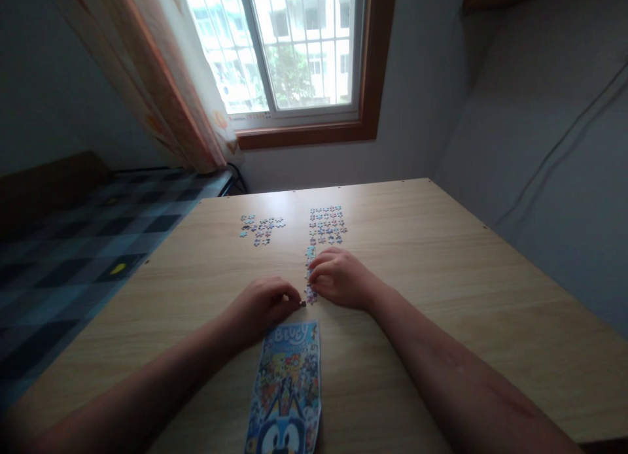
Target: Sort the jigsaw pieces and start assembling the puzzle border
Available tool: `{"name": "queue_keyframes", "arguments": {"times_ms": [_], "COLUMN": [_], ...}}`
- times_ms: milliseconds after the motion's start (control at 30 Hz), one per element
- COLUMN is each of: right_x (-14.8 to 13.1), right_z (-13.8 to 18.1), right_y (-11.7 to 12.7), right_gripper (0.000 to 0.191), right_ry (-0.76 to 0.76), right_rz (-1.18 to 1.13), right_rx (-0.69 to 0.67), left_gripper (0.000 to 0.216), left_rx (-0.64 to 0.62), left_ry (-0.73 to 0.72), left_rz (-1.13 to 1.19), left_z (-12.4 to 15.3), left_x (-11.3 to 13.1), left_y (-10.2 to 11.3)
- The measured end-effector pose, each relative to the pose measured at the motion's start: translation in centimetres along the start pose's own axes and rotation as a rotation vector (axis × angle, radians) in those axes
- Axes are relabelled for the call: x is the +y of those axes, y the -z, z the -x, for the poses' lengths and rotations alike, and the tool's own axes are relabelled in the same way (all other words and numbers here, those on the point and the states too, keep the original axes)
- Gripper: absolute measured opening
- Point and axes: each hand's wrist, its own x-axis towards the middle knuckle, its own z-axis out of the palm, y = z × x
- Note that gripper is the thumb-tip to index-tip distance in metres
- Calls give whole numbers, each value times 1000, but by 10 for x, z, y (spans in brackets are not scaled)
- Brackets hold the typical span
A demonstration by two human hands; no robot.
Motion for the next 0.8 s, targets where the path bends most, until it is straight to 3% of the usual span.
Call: {"name": "queue_keyframes", "arguments": {"times_ms": [500,800], "right_x": [3,2], "right_z": [0,-1], "right_y": [-1,1], "right_gripper": [6,5], "right_ry": [1,-2], "right_rz": [-16,-7], "right_rx": [-26,-51], "left_gripper": [11,14], "left_rx": [52,10], "left_ry": [-79,-141], "left_rz": [19,-46], "left_z": [-6,-3], "left_x": [2,2], "left_y": [-12,-11]}}
